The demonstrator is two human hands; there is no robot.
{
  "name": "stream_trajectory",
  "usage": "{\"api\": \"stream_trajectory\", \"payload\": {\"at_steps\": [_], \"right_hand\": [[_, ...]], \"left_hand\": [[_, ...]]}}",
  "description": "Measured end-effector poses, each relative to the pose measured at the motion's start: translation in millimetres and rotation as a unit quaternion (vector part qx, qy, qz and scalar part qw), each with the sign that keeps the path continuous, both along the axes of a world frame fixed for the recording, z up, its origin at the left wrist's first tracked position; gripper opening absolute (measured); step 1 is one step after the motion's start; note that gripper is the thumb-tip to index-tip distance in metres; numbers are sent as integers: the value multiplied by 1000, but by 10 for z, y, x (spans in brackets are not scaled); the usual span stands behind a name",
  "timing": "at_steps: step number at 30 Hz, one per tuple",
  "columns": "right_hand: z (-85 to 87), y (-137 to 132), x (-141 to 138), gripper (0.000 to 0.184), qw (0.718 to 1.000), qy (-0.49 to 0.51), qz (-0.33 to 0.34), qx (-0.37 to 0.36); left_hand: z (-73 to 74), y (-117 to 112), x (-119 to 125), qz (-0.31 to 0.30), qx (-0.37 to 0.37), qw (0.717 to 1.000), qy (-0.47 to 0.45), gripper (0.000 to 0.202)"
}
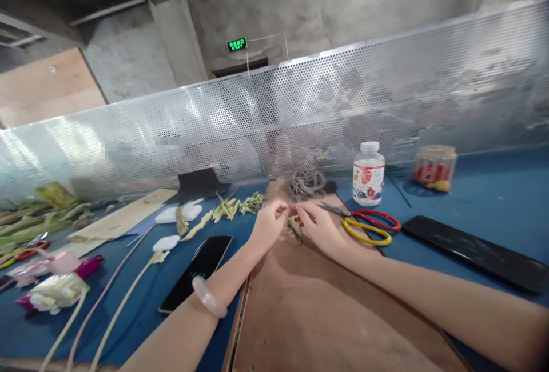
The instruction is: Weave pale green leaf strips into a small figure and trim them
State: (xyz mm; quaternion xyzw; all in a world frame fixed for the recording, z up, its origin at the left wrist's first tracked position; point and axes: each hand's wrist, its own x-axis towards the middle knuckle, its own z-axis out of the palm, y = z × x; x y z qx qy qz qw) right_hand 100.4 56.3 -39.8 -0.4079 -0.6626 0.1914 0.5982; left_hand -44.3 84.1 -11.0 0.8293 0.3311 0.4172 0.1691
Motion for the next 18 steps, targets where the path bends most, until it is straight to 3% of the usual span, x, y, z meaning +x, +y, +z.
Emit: {"api": "stream_trajectory", "payload": {"at_steps": [9, 18], "right_hand": [[14, 2, -8, 25, 995, 49, 50, -64], [-22, 29, -2, 23, 997, 38, 20, -59]], "left_hand": [[1, 17, -9, 33, 9, 999, 13, 18], [-2, 19, -9, 7, 5, 1000, 4, 19]]}}
